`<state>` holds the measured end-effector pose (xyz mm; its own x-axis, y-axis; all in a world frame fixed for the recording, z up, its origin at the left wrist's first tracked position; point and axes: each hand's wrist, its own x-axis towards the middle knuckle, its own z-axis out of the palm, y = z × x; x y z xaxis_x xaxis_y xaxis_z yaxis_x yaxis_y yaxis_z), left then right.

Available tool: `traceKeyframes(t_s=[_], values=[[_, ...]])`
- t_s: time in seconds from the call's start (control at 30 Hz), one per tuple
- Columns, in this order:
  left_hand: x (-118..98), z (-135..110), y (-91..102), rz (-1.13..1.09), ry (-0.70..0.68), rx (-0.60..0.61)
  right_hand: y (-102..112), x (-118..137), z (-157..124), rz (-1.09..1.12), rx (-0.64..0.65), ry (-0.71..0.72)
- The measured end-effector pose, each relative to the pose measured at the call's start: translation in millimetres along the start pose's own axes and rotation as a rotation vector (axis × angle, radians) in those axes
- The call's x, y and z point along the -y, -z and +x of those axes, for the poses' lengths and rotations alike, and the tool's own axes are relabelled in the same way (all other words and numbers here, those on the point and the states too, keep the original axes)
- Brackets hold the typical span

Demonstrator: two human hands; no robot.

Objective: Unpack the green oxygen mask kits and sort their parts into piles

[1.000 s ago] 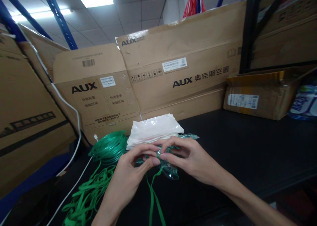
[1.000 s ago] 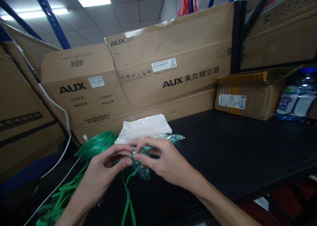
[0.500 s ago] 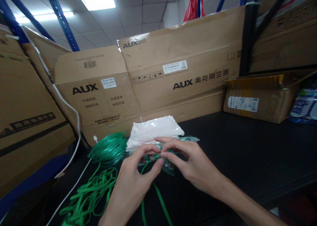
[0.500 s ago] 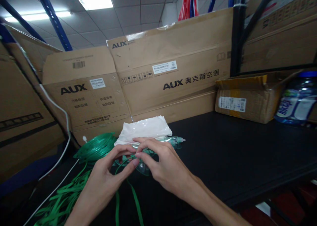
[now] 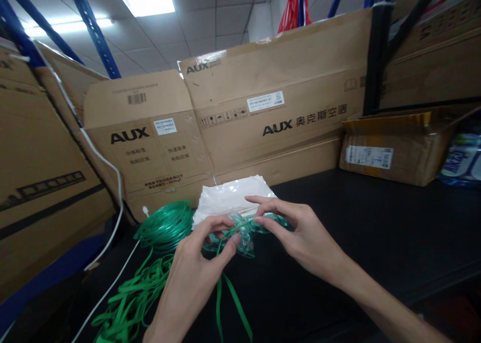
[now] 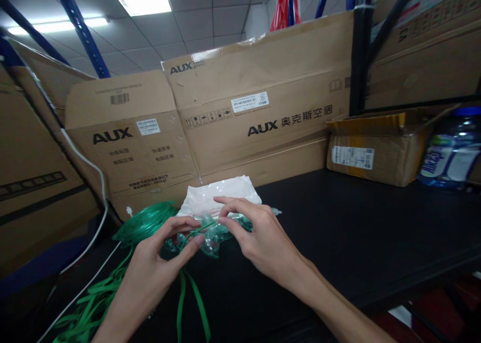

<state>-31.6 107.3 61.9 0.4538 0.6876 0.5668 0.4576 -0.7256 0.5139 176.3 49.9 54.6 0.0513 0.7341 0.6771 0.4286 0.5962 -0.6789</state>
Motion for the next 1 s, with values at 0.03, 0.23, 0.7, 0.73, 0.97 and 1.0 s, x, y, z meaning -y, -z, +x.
traceKeyframes(t_s=[0.03, 0.23, 0.7, 0.73, 0.97, 1.0], values=[[0.5, 0.4, 0.4, 0.004, 0.003, 0.000, 0.6, 0.6, 0.4, -0.002, -0.004, -0.002], [2.8, 1.5, 5.8, 0.028, 0.009, -0.014, 11.0, 0.7, 4.5, 0.016, -0.074, -0.012], [14.5, 3.2, 4.6, -0.100, 0.038, 0.031, 5.9, 13.5, 2.4, 0.309, 0.060, -0.120], [14.2, 3.3, 3.6, -0.141, 0.038, 0.034, 2.5, 11.5, 2.8, 0.310, 0.029, -0.150], [3.5, 0.8, -4.7, -0.356, 0.028, 0.104, -28.8, -6.4, -1.1, 0.512, 0.116, -0.339], [1.9, 0.4, -5.0, -0.372, 0.029, 0.118, -31.3, -7.8, -1.8, 0.545, 0.119, -0.353]])
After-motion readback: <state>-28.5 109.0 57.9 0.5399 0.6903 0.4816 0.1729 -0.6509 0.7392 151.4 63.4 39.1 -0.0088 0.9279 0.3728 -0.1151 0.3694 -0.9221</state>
